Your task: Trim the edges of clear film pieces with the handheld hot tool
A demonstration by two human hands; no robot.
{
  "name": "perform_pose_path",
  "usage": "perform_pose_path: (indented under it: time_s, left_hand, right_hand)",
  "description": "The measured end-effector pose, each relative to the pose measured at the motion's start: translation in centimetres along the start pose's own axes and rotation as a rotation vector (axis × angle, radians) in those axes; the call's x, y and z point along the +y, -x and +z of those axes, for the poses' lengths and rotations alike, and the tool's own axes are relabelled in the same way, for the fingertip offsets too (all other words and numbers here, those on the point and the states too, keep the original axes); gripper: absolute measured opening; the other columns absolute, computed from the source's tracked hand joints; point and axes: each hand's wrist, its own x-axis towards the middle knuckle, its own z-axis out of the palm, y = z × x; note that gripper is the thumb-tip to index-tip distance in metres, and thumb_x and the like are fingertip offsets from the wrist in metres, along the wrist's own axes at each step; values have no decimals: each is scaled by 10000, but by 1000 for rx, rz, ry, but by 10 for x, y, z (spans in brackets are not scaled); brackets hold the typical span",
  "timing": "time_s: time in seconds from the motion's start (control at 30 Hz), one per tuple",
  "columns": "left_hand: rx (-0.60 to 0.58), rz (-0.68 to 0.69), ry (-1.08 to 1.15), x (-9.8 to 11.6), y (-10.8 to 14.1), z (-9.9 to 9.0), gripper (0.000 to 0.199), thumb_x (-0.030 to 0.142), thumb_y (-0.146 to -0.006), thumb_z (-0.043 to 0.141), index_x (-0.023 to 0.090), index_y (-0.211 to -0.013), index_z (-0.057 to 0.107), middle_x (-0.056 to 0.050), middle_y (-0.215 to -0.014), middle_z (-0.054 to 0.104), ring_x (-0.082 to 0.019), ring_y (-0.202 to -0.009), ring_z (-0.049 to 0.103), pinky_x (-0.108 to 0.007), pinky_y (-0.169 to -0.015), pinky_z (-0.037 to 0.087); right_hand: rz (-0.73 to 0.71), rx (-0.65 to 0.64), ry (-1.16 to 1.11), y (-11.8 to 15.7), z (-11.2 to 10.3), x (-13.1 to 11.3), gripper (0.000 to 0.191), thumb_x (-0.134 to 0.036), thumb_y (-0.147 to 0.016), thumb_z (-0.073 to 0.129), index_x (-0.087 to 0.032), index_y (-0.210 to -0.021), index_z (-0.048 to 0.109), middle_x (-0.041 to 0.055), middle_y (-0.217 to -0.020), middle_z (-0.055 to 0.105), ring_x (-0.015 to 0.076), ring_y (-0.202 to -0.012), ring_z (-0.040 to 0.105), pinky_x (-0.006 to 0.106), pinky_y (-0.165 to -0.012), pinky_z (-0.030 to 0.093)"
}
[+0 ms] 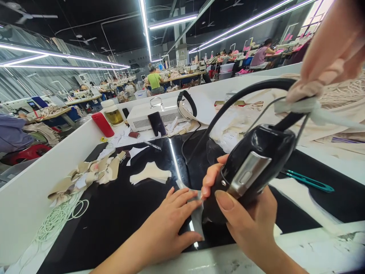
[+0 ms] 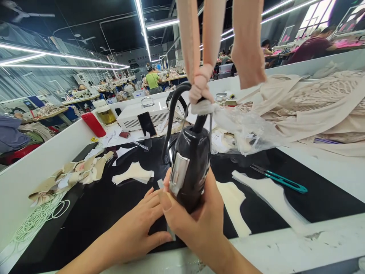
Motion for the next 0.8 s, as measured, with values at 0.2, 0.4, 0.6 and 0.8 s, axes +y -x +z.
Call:
perform_pose_path:
  time_s: [0.2, 0.4, 0.6, 0.8]
  left_hand:
    - [-9, -7, 55, 8, -3, 5, 752, 275, -960, 828, 323, -1634, 499, -91, -1733, 454, -357, -1649, 334, -739, -1330, 149]
    - [56, 38, 37, 10, -5, 6, 710, 321, -966, 814, 301, -1616, 529, -115, -1668, 539, -370, -1597, 427, -709, -1329, 229]
    - [48, 25, 53, 11, -7, 3, 638, 412, -986, 786, 304, -1580, 581, -114, -1664, 545, -380, -1588, 434, -658, -1345, 227]
    - [58, 39, 83, 10, -8, 2, 624, 407, -986, 779, 322, -1575, 590, -91, -1669, 542, -374, -1588, 426, -636, -1358, 196]
  right_hand:
    - [2, 6, 35, 2, 0, 1, 227, -365, -882, 866, -333, -1047, 713, -22, -847, 719, 203, -703, 758, 336, -662, 695]
    - [-12, -14, 60, 2, -1, -2, 238, -257, -875, 834, -325, -1059, 700, -15, -851, 736, 170, -647, 719, 321, -669, 696]
    - [-27, -4, 18, 2, 2, -4, 244, -189, -859, 815, -309, -1026, 685, -25, -834, 721, 154, -623, 708, 305, -647, 708]
    - [-9, -23, 100, 3, -1, -2, 258, -212, -874, 803, -321, -1064, 667, -11, -842, 742, 170, -616, 714, 318, -632, 686]
